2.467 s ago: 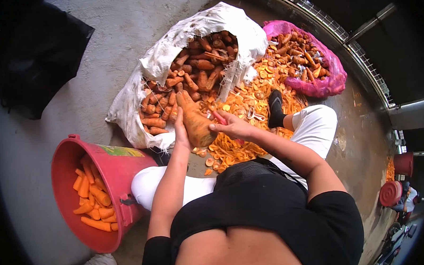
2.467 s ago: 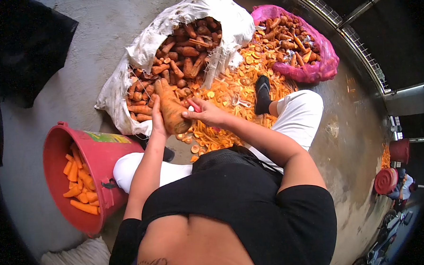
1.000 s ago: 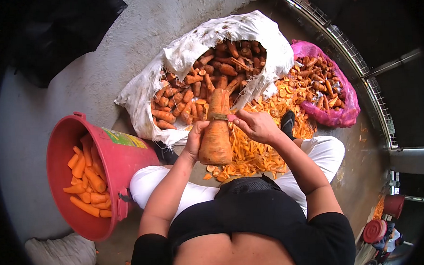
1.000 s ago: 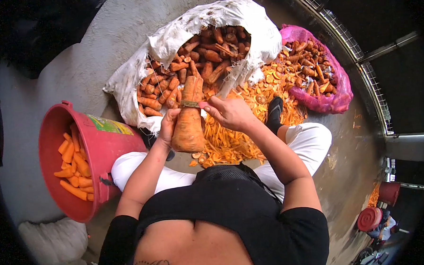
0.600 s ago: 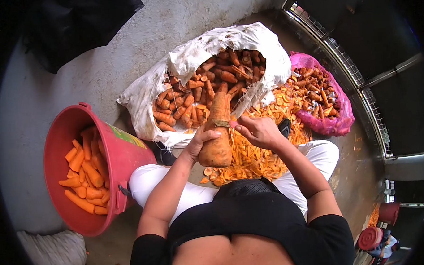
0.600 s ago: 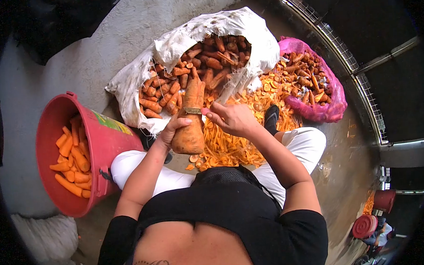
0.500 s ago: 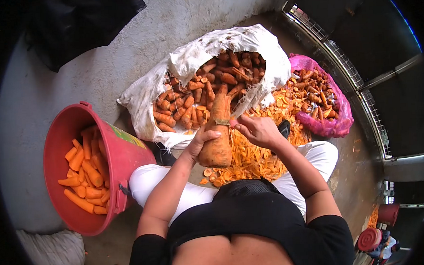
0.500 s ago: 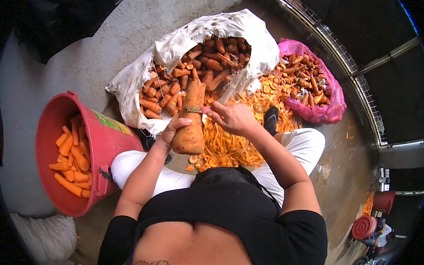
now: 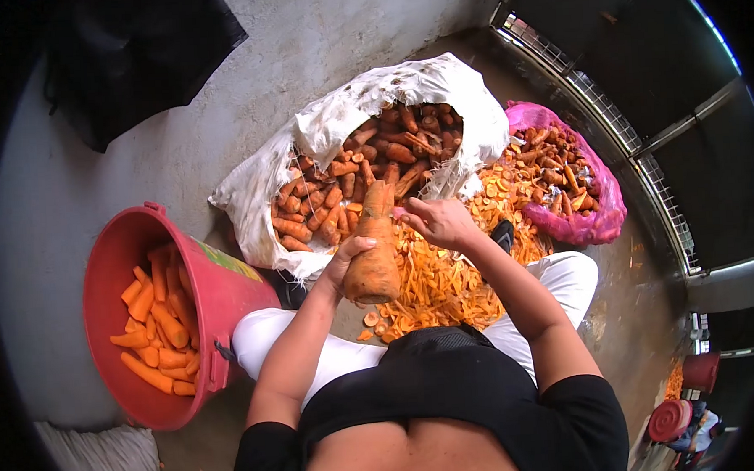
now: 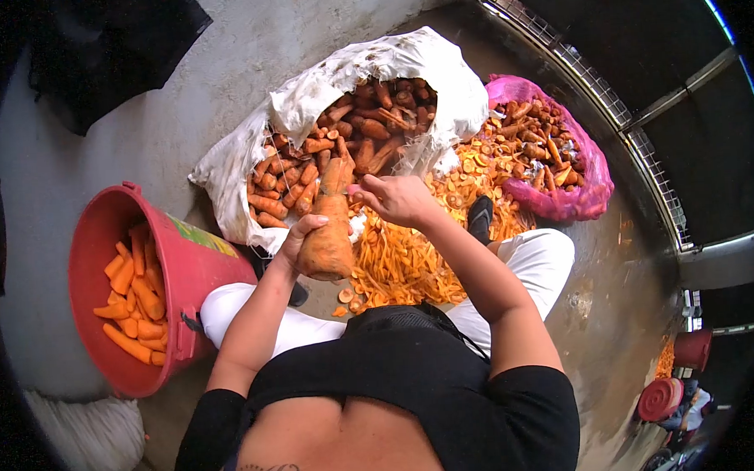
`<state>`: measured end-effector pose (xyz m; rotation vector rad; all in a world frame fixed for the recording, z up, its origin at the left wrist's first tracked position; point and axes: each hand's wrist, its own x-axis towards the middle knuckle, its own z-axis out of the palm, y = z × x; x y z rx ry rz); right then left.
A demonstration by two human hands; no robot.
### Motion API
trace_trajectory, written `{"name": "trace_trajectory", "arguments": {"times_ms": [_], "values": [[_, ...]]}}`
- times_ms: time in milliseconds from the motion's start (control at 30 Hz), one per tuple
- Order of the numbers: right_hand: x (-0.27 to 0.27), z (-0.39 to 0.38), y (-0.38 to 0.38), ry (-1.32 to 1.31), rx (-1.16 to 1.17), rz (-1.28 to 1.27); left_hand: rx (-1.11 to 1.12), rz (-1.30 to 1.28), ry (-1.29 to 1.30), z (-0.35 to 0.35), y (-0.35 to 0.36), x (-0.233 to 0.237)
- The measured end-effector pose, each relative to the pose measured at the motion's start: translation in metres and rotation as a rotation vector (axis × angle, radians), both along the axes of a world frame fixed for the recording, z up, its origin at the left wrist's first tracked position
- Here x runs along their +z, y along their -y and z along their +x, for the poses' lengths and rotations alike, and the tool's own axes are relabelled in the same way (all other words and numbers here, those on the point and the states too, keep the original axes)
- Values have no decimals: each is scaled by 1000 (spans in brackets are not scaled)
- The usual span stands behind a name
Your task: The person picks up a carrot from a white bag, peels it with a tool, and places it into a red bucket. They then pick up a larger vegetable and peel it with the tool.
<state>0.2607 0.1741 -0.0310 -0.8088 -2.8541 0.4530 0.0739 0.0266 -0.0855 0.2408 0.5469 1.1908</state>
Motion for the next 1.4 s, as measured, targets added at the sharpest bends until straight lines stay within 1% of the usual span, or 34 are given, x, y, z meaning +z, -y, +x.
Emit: {"name": "trace_trajectory", "arguments": {"times_ms": [67, 100, 133, 167, 200, 233, 267, 333, 433, 467, 533, 600, 667, 700, 800, 833, 1000, 1133, 1233, 1333, 1400], "values": [[-9, -3, -12, 28, -41, -9, -40, -23, -26, -2, -2, -4], [1, -8, -24, 220, -172, -143, -60, -36, -40, -2, -2, -3], [-1, -5, -42, 292, -320, -199, -84, 28, -127, 0, 0, 0], [-35, 11, -76, 244, -439, -238, -112, 89, -214, 5, 5, 5], [-37, 27, -92, 280, -534, -270, -144, 151, -303, 9, 10, 8], [-61, 50, -113, 223, -570, -184, -140, 138, -315, 15, 12, 10], [-58, 64, -119, 208, -594, -239, -148, 137, -326, 19, 12, 25], [-46, 77, -108, 149, -547, -229, -145, 132, -312, 21, 6, 8], [-50, 80, -83, -133, -612, -446, -128, 18, -189, 21, -3, 5], [-51, 80, -71, -224, -561, -488, -122, -5, -165, 20, -5, 3], [-37, 67, -31, -322, -498, -457, -103, -52, -117, 19, -8, -2], [-16, 64, -5, -115, -370, -541, -107, -32, -129, 19, -10, 2], [-12, 58, 13, -93, -206, -412, -98, -1, -178, 22, -10, 9], [-4, 55, 20, -57, -147, -319, -93, 25, -141, 26, -10, 19], [5, 50, 23, -2, -79, -250, -89, 38, -190, 26, -10, 7], [4, 50, 23, -29, -60, -226, -87, 44, -190, 26, -9, 6], [11, 46, 28, 21, -25, -215, -87, 63, -174, 24, -4, 13], [12, 43, 29, 28, -25, -177, -65, 83, -199, 20, -3, 7], [11, 39, 24, 69, -54, -122, -69, 71, -187, 19, -2, 6], [9, 35, 22, 33, -79, -98, -69, 62, -154, 18, 0, 12], [10, 33, 18, 65, -78, -80, -63, 66, -164, 17, 1, 18]]}}
